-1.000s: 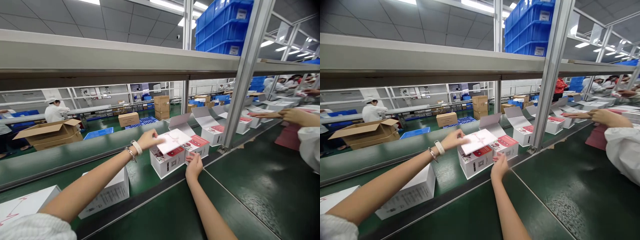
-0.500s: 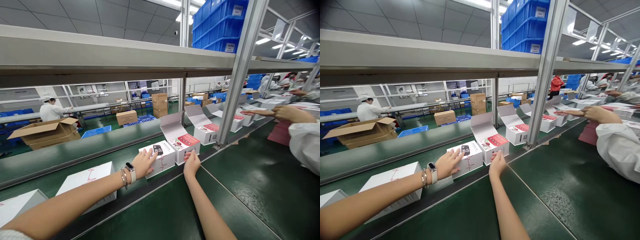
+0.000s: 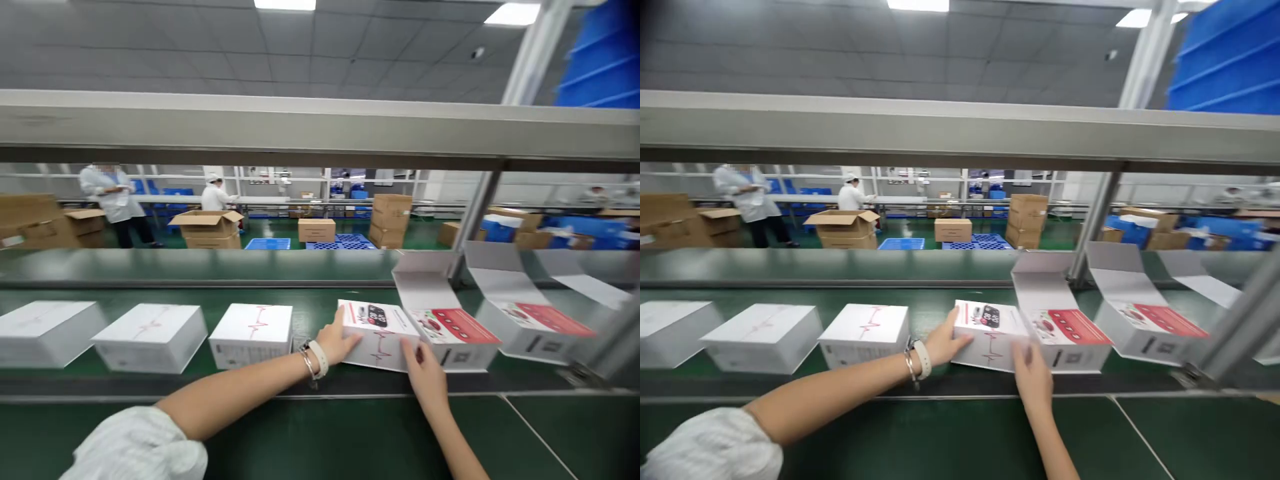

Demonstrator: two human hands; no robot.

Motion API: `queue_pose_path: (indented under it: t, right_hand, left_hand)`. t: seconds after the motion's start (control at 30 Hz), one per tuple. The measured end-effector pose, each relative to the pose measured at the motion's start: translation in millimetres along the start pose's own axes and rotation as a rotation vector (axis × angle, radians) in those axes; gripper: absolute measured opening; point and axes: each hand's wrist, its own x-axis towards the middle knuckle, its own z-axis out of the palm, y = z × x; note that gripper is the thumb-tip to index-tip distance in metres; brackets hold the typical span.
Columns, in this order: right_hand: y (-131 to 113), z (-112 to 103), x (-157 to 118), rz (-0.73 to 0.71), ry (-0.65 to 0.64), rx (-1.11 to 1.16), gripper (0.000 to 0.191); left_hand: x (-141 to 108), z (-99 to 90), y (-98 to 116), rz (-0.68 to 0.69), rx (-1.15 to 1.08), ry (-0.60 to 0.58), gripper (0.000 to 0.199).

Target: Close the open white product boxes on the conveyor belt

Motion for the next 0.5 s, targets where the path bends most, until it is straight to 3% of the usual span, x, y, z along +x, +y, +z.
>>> queue_pose_path:
  t: [0.1,0.23,0.37,0.5]
  right_hand:
    - [-17.6,2.1,3.0,-0.001,0.027,-0.069,0.036]
    - [-53.2,11.3,22.4,-0.018,0.028,-0.063,0.043]
    - [-88.9,29.3,35.7,-0.066,-0.133,0.026,0.046]
    - [-96.4,21.4,17.9,-0.119,-0.012,0.008,0.040]
  left_hand:
    - [-7.6,-17.2,2.8,-0.073,0.112,0.099,0.063]
    - [-3.1,-40.4,9.1,-0.134,0.263,0.130,0.050]
    - [9.7,-61.9,4.7,-0.177,0.362,0.054,0.043]
    - [24.3,-86.1,5.3,-0.099,0.541,0.049,0.031]
